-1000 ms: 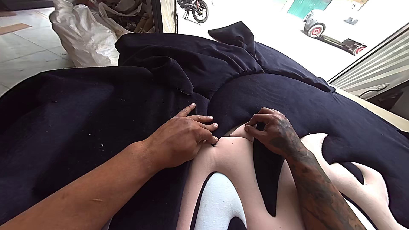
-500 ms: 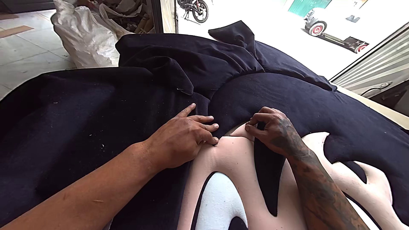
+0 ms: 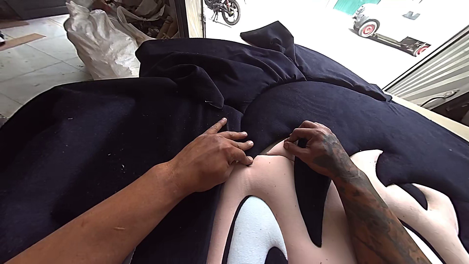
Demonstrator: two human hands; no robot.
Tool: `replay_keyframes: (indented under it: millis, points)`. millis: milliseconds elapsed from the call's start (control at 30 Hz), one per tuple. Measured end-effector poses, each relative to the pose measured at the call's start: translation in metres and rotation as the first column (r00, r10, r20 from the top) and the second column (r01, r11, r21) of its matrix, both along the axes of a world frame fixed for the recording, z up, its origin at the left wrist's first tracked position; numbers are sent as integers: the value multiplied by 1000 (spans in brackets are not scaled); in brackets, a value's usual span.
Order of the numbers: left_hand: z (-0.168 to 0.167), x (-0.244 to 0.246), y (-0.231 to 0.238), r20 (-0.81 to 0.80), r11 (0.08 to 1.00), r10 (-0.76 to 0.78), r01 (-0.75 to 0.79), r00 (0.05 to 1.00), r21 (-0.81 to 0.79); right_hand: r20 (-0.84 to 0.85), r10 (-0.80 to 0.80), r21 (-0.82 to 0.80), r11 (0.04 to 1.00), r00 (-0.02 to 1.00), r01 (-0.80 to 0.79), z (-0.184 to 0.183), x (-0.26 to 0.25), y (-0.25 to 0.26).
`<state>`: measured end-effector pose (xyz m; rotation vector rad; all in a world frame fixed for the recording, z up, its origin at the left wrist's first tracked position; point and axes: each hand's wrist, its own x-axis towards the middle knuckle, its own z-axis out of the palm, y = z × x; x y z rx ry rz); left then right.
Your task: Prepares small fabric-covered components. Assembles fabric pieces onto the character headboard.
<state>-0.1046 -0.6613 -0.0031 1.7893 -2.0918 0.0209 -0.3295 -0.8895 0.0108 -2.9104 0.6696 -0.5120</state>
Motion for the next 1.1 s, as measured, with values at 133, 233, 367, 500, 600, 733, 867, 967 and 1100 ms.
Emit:
replay_keyframes:
  millis: [133, 233, 367, 500, 600, 733, 867, 967, 1100]
  points:
    - [-1, 0, 0, -1, 1000, -4, 4, 1000, -9, -5, -9, 7, 1000, 1000, 9, 1, 0, 1]
    - [-1, 0, 1, -1, 1000, -4, 4, 1000, -9, 31, -20, 4, 1000, 999, 20, 0, 1, 1]
    - [0, 0, 1, -9, 1000, -13, 13, 1000, -8, 173, -141, -31, 988, 975, 149, 2, -1, -1]
    - [-2, 1, 0, -7, 1000, -19, 19, 1000, -18, 199, -283, -79, 950, 938, 303, 5, -3, -5]
    - [-2, 1, 1, -15, 1000, -14, 14, 1000, -15, 161, -323, -73, 938, 933, 338, 1, -5, -8]
    - [-2, 1, 1, -11, 1000, -17, 17, 1000, -14, 98, -335, -49, 939, 937, 340, -4, -5, -9]
    - [-2, 0, 1, -11, 1000, -13, 13, 1000, -8, 31, -342, -52, 938, 939, 343, -5, -5, -8]
    - [-1, 0, 1, -9, 1000, -10, 10, 1000, -2, 8, -349, -73, 934, 937, 349, -4, -4, -6]
    - [-2, 0, 1, -9, 1000, -9, 9, 1000, -5, 19, -358, -78, 930, 934, 358, -4, -2, -5]
